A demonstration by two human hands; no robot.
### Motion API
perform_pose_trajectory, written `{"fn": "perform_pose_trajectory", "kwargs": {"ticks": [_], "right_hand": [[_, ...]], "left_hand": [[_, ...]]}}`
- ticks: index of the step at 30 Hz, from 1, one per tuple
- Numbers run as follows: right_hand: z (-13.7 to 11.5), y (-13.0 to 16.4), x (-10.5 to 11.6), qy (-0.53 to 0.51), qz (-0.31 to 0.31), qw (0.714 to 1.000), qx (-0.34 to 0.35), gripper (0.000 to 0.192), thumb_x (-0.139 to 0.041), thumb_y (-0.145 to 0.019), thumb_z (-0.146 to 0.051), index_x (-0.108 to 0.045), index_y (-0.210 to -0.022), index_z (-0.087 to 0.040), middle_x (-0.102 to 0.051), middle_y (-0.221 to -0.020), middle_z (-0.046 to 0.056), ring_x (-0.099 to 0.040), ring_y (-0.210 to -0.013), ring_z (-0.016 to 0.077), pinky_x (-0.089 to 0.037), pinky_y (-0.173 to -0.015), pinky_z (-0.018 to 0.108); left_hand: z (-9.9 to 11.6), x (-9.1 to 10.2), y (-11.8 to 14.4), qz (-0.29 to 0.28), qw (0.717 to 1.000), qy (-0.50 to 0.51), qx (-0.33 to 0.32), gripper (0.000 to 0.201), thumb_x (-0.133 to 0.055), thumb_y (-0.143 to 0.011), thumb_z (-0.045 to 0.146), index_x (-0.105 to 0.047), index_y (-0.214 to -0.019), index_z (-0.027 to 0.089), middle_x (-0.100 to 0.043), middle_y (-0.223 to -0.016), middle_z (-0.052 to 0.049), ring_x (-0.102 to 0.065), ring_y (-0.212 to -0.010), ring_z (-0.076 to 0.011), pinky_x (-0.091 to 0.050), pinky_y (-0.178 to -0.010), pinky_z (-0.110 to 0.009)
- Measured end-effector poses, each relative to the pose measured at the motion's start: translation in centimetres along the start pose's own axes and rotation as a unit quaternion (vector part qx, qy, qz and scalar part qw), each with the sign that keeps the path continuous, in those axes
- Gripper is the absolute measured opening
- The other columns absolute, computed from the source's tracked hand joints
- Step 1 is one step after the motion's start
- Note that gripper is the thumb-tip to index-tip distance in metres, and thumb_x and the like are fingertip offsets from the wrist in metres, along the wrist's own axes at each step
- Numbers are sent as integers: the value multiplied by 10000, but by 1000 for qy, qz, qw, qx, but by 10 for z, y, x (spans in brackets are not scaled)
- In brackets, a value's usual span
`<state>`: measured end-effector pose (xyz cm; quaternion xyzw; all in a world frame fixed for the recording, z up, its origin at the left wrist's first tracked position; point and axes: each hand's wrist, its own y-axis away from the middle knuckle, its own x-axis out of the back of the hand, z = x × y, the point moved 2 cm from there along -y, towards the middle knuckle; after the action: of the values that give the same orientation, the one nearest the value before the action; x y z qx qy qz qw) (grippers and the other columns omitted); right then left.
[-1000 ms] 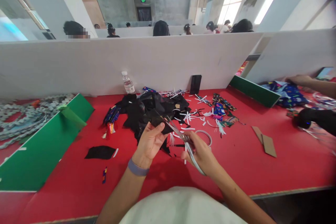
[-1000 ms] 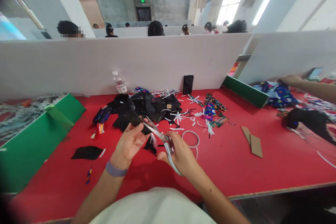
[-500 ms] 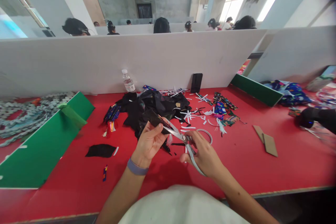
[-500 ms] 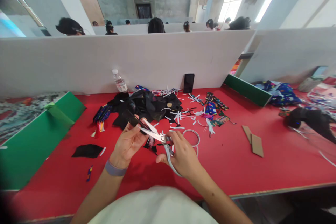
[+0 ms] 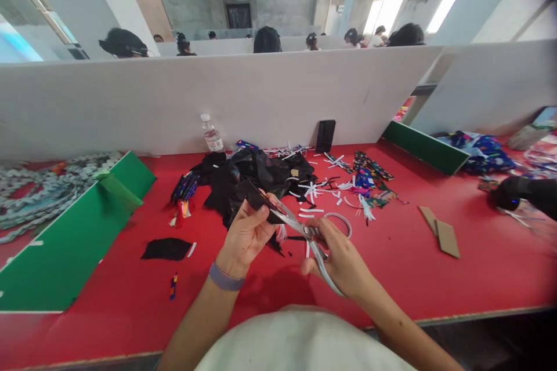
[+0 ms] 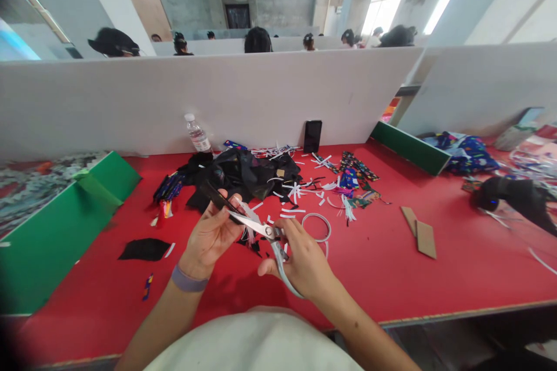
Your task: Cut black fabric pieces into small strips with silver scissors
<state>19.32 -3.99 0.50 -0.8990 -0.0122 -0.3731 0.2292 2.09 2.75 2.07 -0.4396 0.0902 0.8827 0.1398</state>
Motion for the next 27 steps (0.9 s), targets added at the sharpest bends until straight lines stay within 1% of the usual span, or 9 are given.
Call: {"fn": "perform_pose_trajectory", "kwargs": {"ticks": [3, 10, 12, 15, 19, 23, 27], "right_hand": [[-1, 2, -1, -2, 0, 1000, 1, 386, -680, -778, -381, -454, -1040, -209, -553, -903, 47, -528, -725, 169, -443, -631, 274], [-3, 5, -1, -6, -2, 1000, -16, 382, -700, -758, -365, -466, -1019, -214, -547, -899, 35, -524, -721, 164, -448, -639, 275], [-3, 6, -1, -6, -2, 1000, -15, 380, -697, -760, -362, -466, -1022, -214, -548, -902, 36, -527, -725, 166, -453, -647, 278], [-4, 6, -1, -2, 4, 1000, -12, 372, -689, -766, -374, -464, -1016, -215, -549, -898, 42, -534, -730, 174, -461, -646, 286], [-4, 8, -1, 14, 6, 1000, -13, 390, -691, -759, -395, -462, -1021, -218, -545, -897, 49, -539, -734, 182, -471, -634, 296], [-5, 8, -1, 23, 7, 1000, -5, 395, -688, -762, -400, -464, -1031, -217, -547, -887, 50, -540, -735, 188, -477, -635, 304], [-5, 9, -1, 17, 7, 1000, -4, 380, -680, -771, -414, -466, -1019, -220, -545, -869, 44, -536, -715, 185, -470, -624, 299]], "left_hand": [[0, 0, 1, 23, 1000, 1, 5, 302, -768, -620, 56, -686, -820, 267, -688, -866, 37, -657, -816, -120, -531, -780, -265], [-2, 1, 2, 38, 999, -9, -2, 294, -754, -627, 53, -681, -810, 271, -682, -880, 33, -653, -812, -132, -534, -777, -286], [-2, -1, 2, 21, 1000, -1, 0, 300, -778, -608, 66, -685, -806, 272, -674, -877, 33, -646, -815, -127, -532, -775, -271], [0, -5, 4, -25, 1000, 18, -1, 313, -828, -572, 104, -691, -799, 270, -645, -825, 36, -627, -791, -108, -525, -763, -235], [3, -11, 5, -62, 998, 28, -11, 293, -833, -588, 118, -683, -793, 264, -593, -752, 39, -605, -765, -88, -510, -743, -193], [4, -11, 5, -63, 998, 25, -17, 292, -823, -604, 131, -657, -801, 269, -548, -740, 38, -586, -755, -96, -501, -714, -200], [3, -9, 5, -56, 998, 23, -16, 302, -830, -595, 145, -643, -797, 269, -539, -750, 38, -571, -764, -104, -494, -720, -213]]}}
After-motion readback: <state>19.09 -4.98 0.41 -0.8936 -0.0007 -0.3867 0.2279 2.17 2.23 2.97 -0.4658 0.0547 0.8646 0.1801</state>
